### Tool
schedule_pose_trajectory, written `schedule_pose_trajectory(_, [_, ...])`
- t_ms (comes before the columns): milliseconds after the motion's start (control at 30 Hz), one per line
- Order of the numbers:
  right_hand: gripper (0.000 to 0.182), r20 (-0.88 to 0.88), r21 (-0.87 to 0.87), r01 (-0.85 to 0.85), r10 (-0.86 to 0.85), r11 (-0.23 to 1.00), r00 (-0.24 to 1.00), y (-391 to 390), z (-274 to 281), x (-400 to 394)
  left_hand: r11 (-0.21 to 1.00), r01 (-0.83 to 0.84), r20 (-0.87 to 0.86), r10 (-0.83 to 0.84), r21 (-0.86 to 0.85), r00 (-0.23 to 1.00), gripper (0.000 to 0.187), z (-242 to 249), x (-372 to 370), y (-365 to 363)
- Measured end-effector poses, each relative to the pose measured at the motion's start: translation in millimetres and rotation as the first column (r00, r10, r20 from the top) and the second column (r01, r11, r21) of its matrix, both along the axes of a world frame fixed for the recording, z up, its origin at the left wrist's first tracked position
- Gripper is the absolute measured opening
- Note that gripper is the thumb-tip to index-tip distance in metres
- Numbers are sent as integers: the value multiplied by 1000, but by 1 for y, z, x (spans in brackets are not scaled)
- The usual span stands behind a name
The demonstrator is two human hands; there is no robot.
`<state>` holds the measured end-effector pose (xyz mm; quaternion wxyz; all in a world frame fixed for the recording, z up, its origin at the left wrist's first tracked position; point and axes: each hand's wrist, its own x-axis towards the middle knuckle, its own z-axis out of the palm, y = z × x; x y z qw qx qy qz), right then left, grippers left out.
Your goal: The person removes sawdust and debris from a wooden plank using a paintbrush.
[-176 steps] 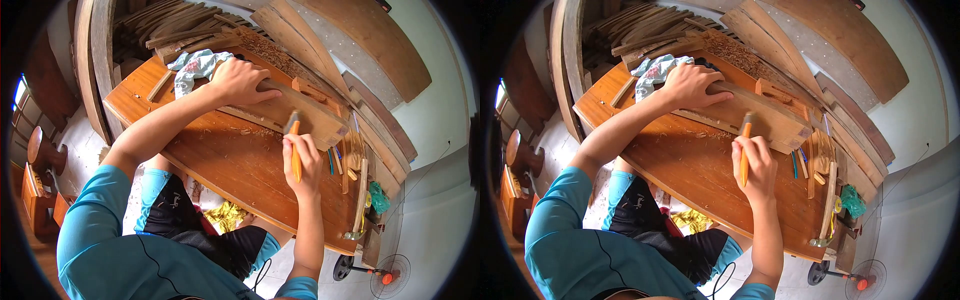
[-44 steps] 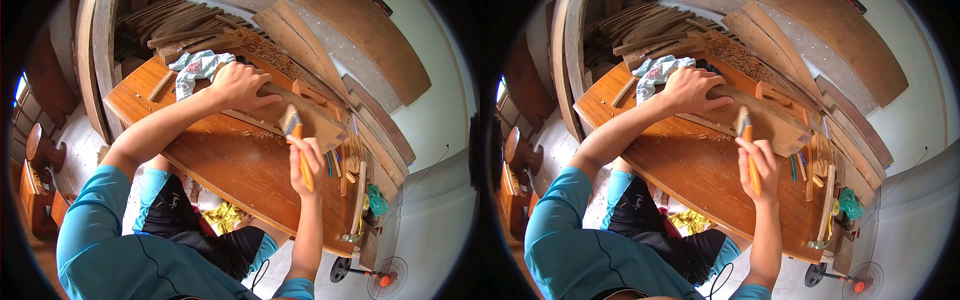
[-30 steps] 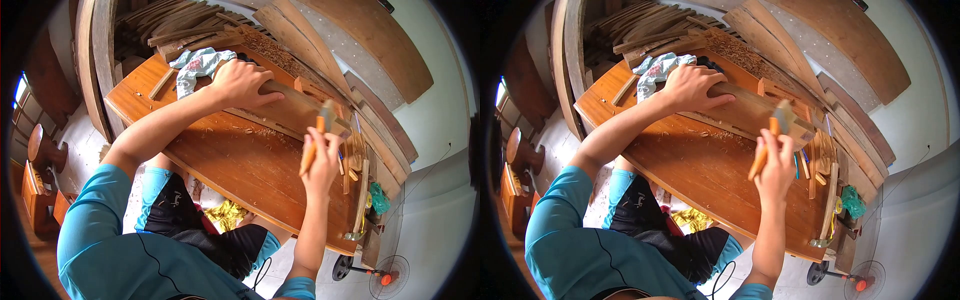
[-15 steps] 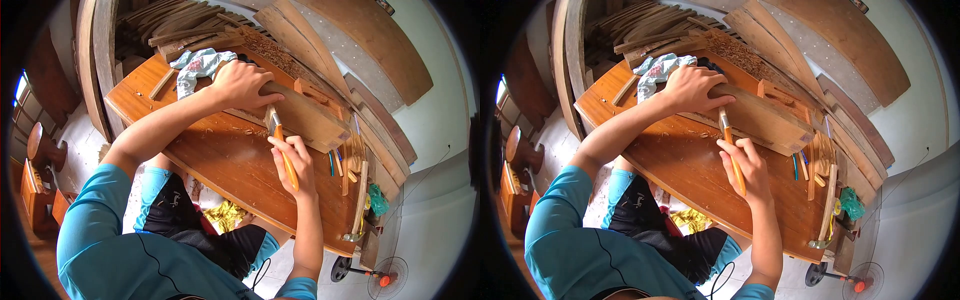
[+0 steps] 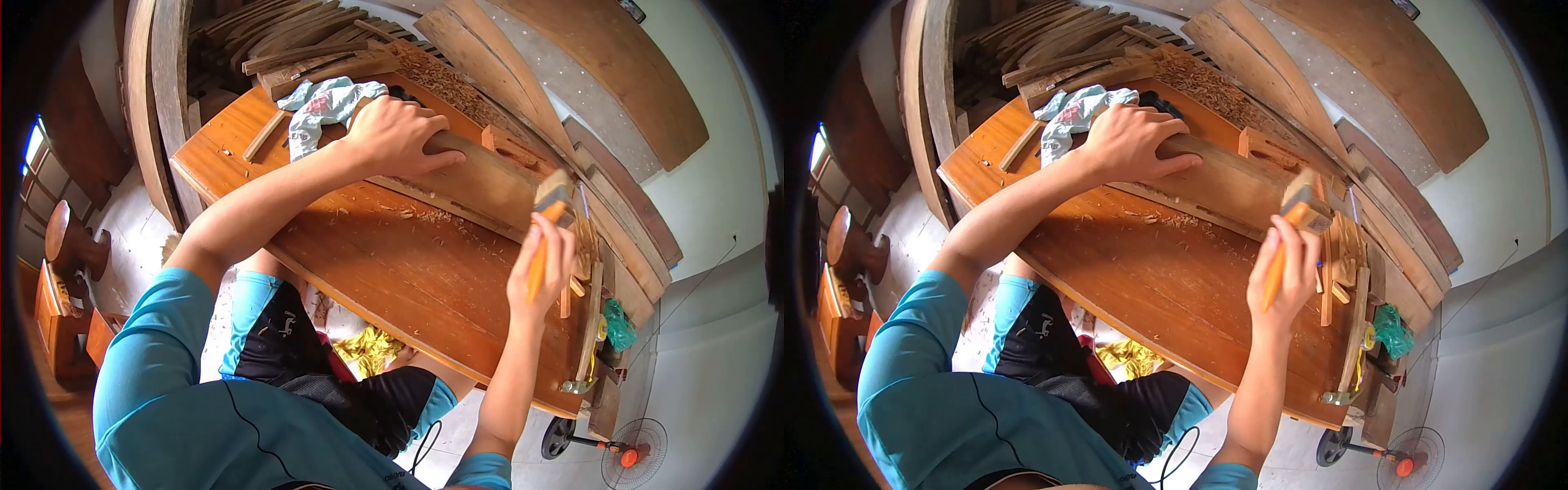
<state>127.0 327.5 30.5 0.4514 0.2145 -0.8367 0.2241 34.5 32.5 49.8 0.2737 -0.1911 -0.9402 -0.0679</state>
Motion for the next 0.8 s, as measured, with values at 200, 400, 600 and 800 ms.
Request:
schedule_pose_trajectory(200, [20, 253, 173, -139, 92, 975, 963, -31, -11, 7, 1000, -2, -3, 2, 3, 1000, 70, 1, -1, 0])
schedule_pose_trajectory(400, [24, 362, 103, -424, 363, 900, 859, -39, -12, 10, 1000, 0, 5, 0, 14, 1000, 70, 3, 1, 1])
schedule_pose_trajectory(600, [28, 312, 34, -454, 422, 891, 851, -32, -11, 3, 1000, -2, -5, 2, 0, 1000, 71, 3, 1, 1])
schedule_pose_trajectory(800, [20, 180, 15, -283, 276, 959, 944, -22, -7, 1, 1000, -6, 8, 6, 0, 1000, 71, 5, 1, 1])
